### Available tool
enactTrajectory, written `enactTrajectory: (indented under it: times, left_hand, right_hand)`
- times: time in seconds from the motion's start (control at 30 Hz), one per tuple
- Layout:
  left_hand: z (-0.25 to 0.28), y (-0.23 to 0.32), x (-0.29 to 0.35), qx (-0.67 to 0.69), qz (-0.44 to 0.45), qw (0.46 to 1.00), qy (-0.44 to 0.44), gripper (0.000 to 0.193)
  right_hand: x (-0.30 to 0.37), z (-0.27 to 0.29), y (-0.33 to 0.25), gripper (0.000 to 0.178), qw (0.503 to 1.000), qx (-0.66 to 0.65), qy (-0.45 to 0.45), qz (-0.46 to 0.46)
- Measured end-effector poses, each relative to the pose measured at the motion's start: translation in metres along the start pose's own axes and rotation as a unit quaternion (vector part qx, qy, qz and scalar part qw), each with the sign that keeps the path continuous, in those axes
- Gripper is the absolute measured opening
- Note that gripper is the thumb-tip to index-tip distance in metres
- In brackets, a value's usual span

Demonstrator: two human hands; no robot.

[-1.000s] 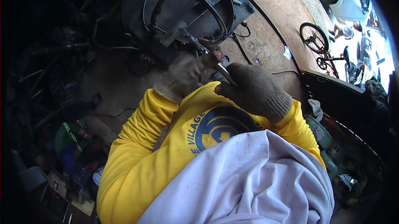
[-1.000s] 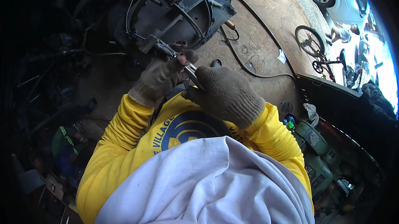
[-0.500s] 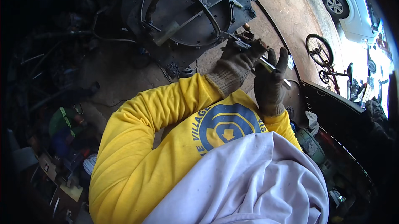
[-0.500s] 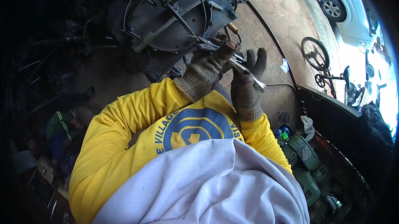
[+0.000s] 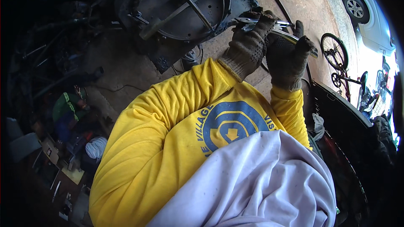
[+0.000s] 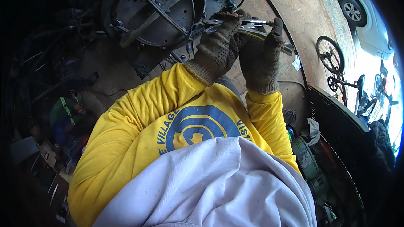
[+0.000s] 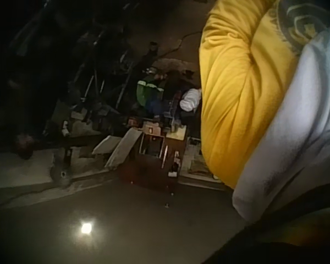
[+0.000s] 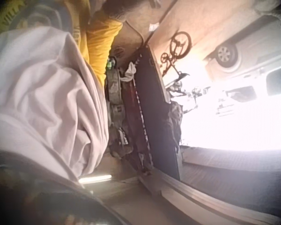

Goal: The person uses an angle grinder to smooth the edges of a metal frame, then secures metal components together using locking pliers and performs arc welding with a welding rod.

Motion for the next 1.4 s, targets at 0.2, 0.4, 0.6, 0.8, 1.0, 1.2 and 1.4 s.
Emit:
enactTrajectory:
  times: [0.2, 0.4, 0.6, 0.8, 1.0, 1.2, 1.4]
  left_hand:
    - [0.009, 0.011, -0.006, 0.047, 0.004, 0.999, 0.028, 0.04]
    - [0.018, 0.003, 0.007, 0.095, 0.036, 0.995, -0.018, 0.049]
    - [0.01, -0.001, 0.016, 0.104, -0.027, 0.99, -0.089, 0.053]
    - [0.047, 0.047, 0.047, -0.167, 0.027, 0.889, -0.425, 0.038]
    - [0.144, 0.079, -0.004, -0.373, -0.226, 0.876, -0.207, 0.035]
    - [0.127, 0.073, -0.044, -0.528, -0.346, 0.723, -0.281, 0.046]
    - [0.09, 0.056, -0.051, -0.648, -0.334, 0.569, -0.38, 0.054]
  right_hand:
    - [-0.006, -0.019, -0.036, 0.097, 0.953, -0.301, -0.038, -0.027]
    - [-0.005, -0.025, -0.051, 0.086, 0.956, -0.289, -0.051, -0.005]
    - [-0.006, -0.019, -0.038, 0.062, 0.92, -0.388, -0.045, -0.02]
    - [-0.015, 0.013, -0.03, 0.032, 0.897, -0.441, 0.004, -0.029]
    - [0.0, 0.059, -0.003, 0.033, 0.881, -0.457, 0.104, -0.06]
    - [0.029, 0.068, 0.03, 0.032, 0.858, -0.49, 0.136, -0.064]
    - [0.045, 0.082, 0.052, 0.028, 0.841, -0.509, 0.178, -0.052]
Point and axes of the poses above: each hand's wrist, its own x-axis away from the middle knuckle, its own z-axis out of the back of the hand, y = z × x, the point moved 7 cm from there along -x, towards the middle knuckle
